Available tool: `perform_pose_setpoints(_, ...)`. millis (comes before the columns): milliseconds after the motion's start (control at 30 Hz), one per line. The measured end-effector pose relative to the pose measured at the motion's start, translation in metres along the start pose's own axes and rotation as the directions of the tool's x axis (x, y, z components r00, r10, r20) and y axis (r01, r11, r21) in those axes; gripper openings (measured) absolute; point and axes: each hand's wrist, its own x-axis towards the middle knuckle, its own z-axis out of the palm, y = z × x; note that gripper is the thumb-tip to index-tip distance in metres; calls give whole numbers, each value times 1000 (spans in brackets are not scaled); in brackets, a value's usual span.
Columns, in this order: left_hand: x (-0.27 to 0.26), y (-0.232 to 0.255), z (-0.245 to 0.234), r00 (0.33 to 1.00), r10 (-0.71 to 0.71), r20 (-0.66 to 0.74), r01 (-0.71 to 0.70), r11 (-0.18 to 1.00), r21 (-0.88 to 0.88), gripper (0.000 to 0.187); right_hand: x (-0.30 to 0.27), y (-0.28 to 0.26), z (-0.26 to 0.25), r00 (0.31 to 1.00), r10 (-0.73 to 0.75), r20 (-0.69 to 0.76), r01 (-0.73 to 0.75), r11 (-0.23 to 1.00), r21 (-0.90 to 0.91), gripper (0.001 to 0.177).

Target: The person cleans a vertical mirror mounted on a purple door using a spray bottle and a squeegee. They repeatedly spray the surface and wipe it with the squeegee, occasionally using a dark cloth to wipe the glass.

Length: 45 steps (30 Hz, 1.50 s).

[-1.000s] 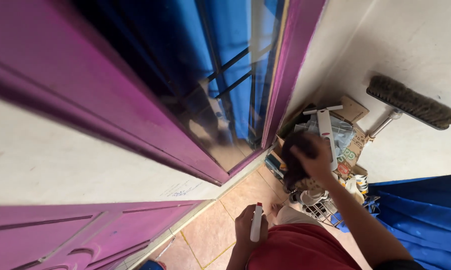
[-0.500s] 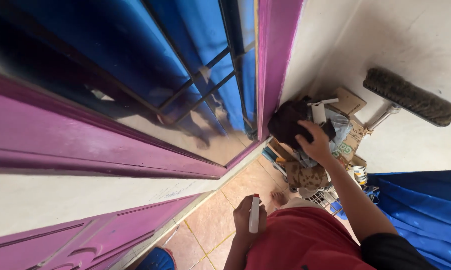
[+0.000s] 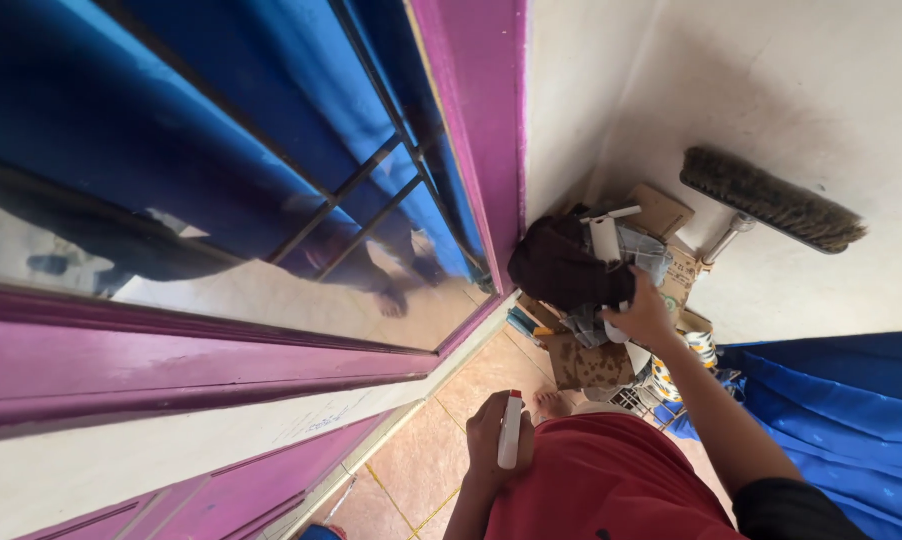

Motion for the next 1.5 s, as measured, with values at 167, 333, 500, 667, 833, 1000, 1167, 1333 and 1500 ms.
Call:
perform_pose_setpoints(167,0,-5,12,997,72,24,-71,997,-28,17,-6,0,18,999,5,-41,-12,987,-161,115)
perform_pose_setpoints(333,-3,-2,7,997,55,55,-55,998,-3,16,-29,-19,-13,984,-7,-177,-13,994,-111,103)
perform_pose_setpoints(500,-3,-3,2,995,56,82,-55,998,-5,15,-11,28,-25,909,-52,-413,-1,992,-126,64)
perform_pose_setpoints(667,-4,-14,7,989,100,112,-97,995,-33,15,-37,5,-58,201,-704,-681,352,701,-620,37)
perform_pose_setpoints(833,-3,-14,8,982,104,159,-98,994,-46,17,-44,24,-45,225,-684,-694,479,698,-533,28)
perform_pose_setpoints(1000,-1,-13,8,975,134,177,-128,991,-48,18,-58,31,-38,317,-602,-733,550,746,-376,28)
perform_pose_setpoints(1167,-1,-12,7,961,203,188,-195,979,-58,15,-75,23,-39,374,-563,-736,524,784,-333,25)
perform_pose_setpoints(1333,-1,-7,4,962,201,185,-191,979,-74,13,-77,22,-34,314,-592,-742,540,754,-373,28)
perform_pose_setpoints(1500,-4,-7,0,967,138,214,-132,990,-42,14,-74,22,-29,342,-596,-727,550,754,-359,43)
